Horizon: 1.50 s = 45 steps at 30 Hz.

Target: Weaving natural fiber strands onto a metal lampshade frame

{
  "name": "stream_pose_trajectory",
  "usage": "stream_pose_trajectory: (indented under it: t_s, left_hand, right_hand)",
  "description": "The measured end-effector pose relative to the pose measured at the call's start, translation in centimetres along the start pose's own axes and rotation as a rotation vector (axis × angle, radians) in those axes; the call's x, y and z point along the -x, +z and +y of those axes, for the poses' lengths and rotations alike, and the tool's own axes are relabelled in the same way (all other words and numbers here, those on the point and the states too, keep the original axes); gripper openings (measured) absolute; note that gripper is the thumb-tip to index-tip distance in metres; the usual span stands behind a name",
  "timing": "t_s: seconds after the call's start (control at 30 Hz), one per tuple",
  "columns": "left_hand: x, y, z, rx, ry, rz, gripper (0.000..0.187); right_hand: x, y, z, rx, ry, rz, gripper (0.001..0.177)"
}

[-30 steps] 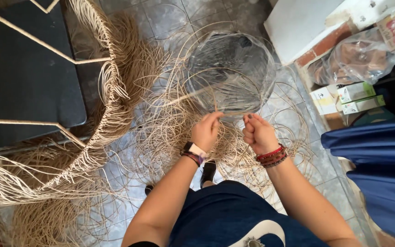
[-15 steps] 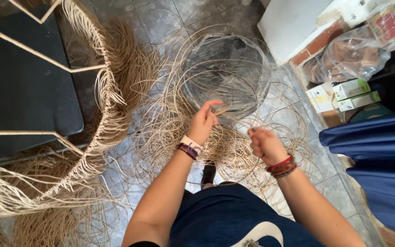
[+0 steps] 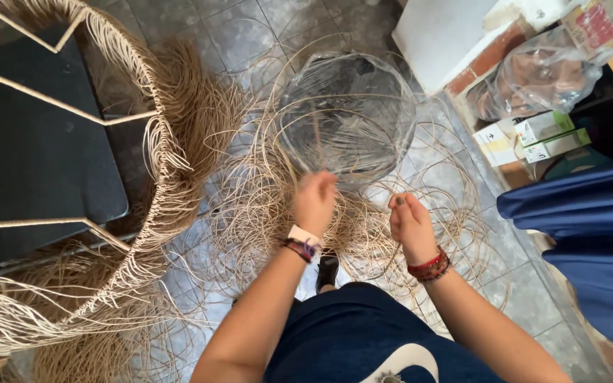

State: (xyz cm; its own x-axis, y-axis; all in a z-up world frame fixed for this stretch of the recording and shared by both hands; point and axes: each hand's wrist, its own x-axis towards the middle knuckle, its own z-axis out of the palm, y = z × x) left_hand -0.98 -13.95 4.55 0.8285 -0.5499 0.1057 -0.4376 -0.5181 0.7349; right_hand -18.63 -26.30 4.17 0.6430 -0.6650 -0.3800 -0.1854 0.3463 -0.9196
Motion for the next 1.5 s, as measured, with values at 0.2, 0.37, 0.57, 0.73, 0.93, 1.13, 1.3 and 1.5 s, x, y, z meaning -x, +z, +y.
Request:
stream_pose_trajectory:
  t_s: [0.2,0.37,0.57,0.73,0.93,1.13,1.3,1.5]
  left_hand:
    - [1.0,-0.1,5.3,1.097,-0.353,-0.481,0.027]
    - [-0.9,-0.8,4.6,0.837,-0.066,-0.346,0.033]
    - [1.0,-1.8,5.2,0.433,0.174,-0.369,0.018]
    - [5.6,-1.4,1.1,0.206,0.18,-0.653,0.022]
    - [3.1,-3.4,2.7,0.485,-0.315,-0.682,0.034]
    - [0.6,-4.4,5.5,1.218,-0.382,-0.495,0.038]
    - [4.8,-8.0,8.2,0.917,0.121,-0.787,0.017]
    - [4.2,-4.3,3.9,0.013,0.196,-0.805,0.032]
  right_hand:
    - [3.6,0.0,-0.8,0.06,0.004,-0.156,0.024]
    - [2.7,-2.7,-0.1,0.788,-0.185,-0.408,0.024]
    - [1.0,0.2,-6.5,0.32,0.057,-0.576,0.035]
    - [-1.7,1.6,-8.3,-0.316,0.114,-0.508,0.049]
    - [0.9,-2.8,-2.7,0.369,-0.261,-0.438,0.034]
    - [1.9,-7.4,5.7,1.511,0.075,-0.678,0.028]
    - [0.6,-1.8,-4.2,1.221,-0.456,-0.513,0.037]
    - [1.7,-1.8,-7.3,-0.093,-0.109,-0.468,0.046]
